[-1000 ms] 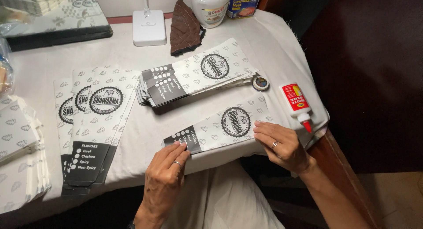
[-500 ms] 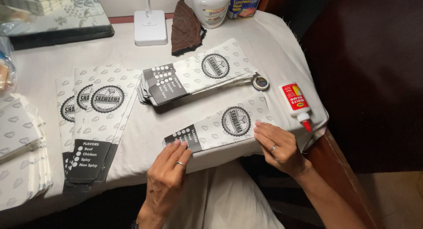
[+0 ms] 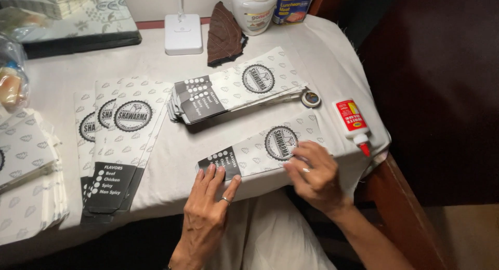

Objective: Applying glue to the edges of paper food wrappers and folding them to create a seal.

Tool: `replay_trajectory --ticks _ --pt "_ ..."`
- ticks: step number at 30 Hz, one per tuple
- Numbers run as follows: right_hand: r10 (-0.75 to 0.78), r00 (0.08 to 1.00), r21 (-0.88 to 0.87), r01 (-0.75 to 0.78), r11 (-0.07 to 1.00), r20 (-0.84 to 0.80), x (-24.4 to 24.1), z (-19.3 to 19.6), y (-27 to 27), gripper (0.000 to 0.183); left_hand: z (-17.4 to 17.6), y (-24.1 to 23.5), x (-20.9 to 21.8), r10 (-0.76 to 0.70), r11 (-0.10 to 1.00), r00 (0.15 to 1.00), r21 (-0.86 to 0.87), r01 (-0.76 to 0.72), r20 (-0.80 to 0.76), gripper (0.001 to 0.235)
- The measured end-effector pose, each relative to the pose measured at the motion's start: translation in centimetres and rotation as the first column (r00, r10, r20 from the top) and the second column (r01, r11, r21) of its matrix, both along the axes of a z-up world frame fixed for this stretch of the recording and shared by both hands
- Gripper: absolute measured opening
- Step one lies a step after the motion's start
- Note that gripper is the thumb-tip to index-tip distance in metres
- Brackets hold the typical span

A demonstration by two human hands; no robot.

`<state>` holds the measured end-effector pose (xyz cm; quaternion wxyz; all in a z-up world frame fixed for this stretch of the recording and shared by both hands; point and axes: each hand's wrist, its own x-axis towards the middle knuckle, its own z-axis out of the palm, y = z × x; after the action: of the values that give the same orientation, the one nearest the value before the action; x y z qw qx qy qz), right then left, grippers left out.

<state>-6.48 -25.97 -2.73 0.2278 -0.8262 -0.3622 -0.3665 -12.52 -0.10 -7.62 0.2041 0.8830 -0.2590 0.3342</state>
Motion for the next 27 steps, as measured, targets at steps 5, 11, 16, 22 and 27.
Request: replay_trajectory --ticks 5,11,16,22,27 --pt "0.136 0.974 -0.197 -0.172 0.965 -0.184 -1.3 -1.9 5.6 0.056 0.3 -0.3 -0.1 0.000 1.000 1.000 -0.020 0.000 0.018 0.036" --pt "-0.130 0.977 -0.390 0.054 0.919 -0.171 -2.1 -3.7 0.0 0.077 0.2 -0.4 0.0 0.037 0.998 0.999 -0.042 -0.036 0.030 0.039" --pt "-0.321 0.942 -0.413 0.255 0.874 -0.099 -1.3 -3.6 -6.9 0.066 -0.5 -0.6 0.2 0.050 0.997 0.998 -0.065 -0.047 0.042 0.050" --pt "-0.228 0.972 -0.040 0.230 0.972 0.057 2.2 0.2 -3.2 0.012 -0.5 -0.7 0.0 0.050 0.997 0.997 -0.065 -0.046 0.062 0.048" --pt "0.223 0.898 -0.083 -0.273 0.958 -0.380 4.8 0.0 -0.4 0.027 -0.4 -0.7 -0.2 0.039 0.997 0.999 -0.073 -0.036 0.030 0.052"
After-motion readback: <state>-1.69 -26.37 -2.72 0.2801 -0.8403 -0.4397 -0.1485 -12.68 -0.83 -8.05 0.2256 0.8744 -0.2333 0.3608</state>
